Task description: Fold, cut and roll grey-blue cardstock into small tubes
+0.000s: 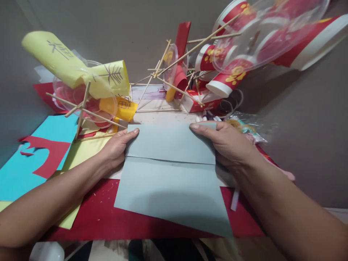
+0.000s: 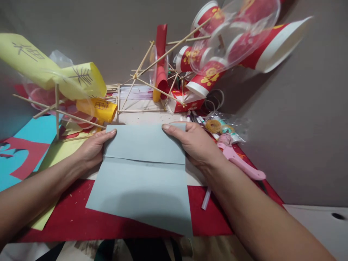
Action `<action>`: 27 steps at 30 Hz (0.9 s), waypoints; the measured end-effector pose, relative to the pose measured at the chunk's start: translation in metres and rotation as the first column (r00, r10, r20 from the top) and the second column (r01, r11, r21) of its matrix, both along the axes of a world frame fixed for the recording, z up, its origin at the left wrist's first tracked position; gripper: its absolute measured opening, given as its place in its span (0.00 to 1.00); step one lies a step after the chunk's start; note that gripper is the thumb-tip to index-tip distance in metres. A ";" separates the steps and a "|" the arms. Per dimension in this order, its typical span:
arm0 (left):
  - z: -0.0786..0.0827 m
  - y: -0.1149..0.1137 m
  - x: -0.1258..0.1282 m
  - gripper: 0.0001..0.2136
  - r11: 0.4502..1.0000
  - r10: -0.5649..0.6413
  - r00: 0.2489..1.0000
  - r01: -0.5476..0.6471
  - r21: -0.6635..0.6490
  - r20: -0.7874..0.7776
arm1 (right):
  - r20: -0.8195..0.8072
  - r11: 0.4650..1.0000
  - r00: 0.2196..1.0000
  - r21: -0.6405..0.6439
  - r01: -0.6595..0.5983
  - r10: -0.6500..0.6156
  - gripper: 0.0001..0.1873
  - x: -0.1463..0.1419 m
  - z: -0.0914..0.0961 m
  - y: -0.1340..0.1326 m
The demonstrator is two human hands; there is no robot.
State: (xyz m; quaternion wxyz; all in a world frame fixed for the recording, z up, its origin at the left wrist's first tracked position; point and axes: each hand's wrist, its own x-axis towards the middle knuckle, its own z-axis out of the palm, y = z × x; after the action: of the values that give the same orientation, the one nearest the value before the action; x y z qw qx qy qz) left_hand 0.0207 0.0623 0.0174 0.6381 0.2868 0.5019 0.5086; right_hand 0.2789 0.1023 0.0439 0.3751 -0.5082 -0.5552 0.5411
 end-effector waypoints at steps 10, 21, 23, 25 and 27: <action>0.001 -0.007 0.004 0.06 0.978 -0.209 0.978 0.209 -0.005 -0.017 | 0.172 0.909 0.974 0.413 0.062 -0.145 0.14 0.017 0.007 0.003; -0.001 -0.005 0.008 0.08 0.979 -0.192 0.973 0.198 0.041 -0.130 | 0.454 0.861 0.847 0.274 -0.430 0.278 0.18 0.009 -0.002 0.001; -0.001 -0.006 0.009 0.08 0.975 -0.212 0.970 0.218 0.040 -0.119 | 0.471 0.837 0.813 0.239 -0.491 0.343 0.19 0.007 -0.004 0.001; -0.001 -0.008 0.010 0.09 0.972 -0.227 0.968 0.232 0.037 -0.111 | 0.469 0.827 0.796 0.210 -0.521 0.382 0.19 0.006 -0.005 0.001; -0.001 -0.009 0.010 0.10 0.971 -0.233 0.967 0.237 0.033 -0.106 | 0.448 0.828 0.793 0.179 -0.531 0.412 0.19 0.004 -0.006 0.000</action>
State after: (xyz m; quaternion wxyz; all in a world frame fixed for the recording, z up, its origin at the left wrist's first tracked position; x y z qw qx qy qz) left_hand 0.0306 0.0537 0.0168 0.6608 0.3841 0.4846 0.4254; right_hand 0.2829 0.1026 0.0379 0.1795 -0.3870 -0.8028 0.4165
